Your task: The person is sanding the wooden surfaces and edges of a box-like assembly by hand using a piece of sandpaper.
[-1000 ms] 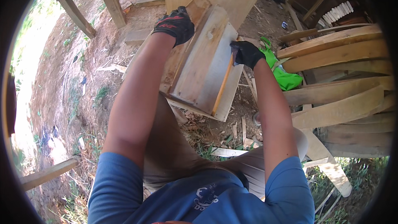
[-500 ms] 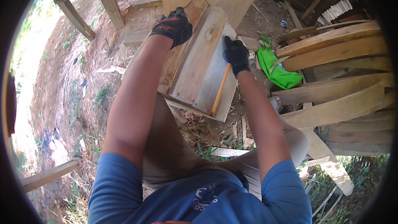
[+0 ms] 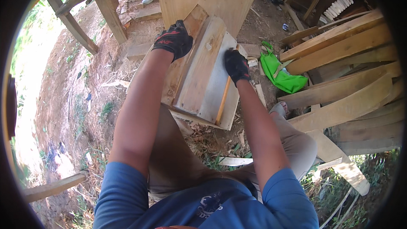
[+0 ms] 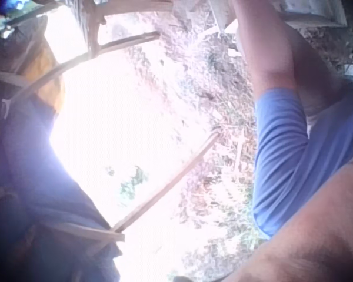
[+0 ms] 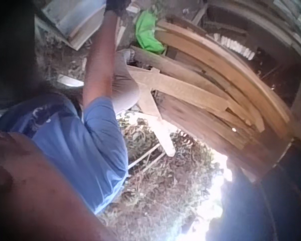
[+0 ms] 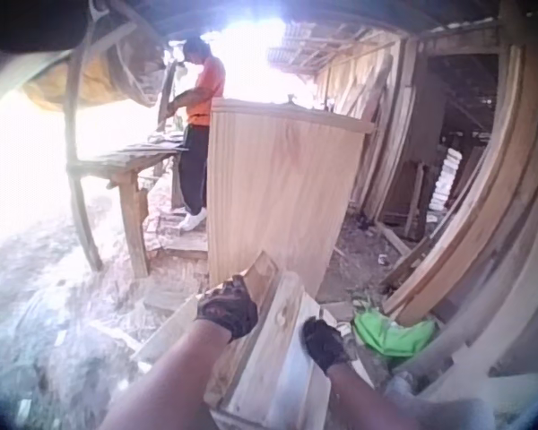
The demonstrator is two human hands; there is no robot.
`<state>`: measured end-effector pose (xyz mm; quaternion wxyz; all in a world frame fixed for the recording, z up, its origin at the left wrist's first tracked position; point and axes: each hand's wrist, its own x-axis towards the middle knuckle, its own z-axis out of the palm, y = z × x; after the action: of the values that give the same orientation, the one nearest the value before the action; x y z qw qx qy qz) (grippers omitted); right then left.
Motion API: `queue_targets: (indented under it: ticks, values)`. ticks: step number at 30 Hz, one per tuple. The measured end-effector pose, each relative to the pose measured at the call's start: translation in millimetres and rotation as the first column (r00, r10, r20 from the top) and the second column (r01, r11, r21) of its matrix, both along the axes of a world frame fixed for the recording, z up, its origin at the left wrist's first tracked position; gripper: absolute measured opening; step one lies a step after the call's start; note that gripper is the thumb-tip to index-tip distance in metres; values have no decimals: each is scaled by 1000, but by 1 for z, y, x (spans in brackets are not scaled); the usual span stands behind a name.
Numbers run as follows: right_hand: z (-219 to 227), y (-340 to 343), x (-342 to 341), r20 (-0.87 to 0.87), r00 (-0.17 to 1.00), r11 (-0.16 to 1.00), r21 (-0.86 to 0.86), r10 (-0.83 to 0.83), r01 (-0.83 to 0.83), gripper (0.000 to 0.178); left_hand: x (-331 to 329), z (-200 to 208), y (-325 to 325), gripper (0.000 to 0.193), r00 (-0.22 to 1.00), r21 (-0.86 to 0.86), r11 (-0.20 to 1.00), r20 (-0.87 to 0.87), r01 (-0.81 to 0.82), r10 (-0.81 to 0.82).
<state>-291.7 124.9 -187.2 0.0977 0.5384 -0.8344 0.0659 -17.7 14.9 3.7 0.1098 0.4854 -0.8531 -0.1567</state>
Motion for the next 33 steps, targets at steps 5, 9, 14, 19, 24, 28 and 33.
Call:
queue_targets:
  ticks: [5,9,14,19,24,28,33]
  values:
    - [47,-10,76,259,959,972,-169,-117,164,54,25,-8,-7,54,998,-13,999,41,-40,41]
    - [32,-1,39,155,987,986,-157,-38,62,58,13,-4,-4,55,1000,5,1000,25,-10,10]
    - [24,32,43,173,973,973,-195,155,-121,49,12,7,-8,80,996,162,987,92,-13,-2]
    - [63,123,152,302,922,965,-171,243,-198,30,19,2,-13,81,994,130,991,107,-35,22]
    - [50,176,191,204,912,923,-228,357,-310,16,19,4,-9,80,994,101,995,113,-13,1]
    - [60,133,178,339,939,992,-122,54,-13,26,23,-1,-10,80,995,112,994,96,-11,1]
    - [37,41,78,272,961,970,-240,38,30,56,17,2,-13,80,998,144,989,65,-19,10]
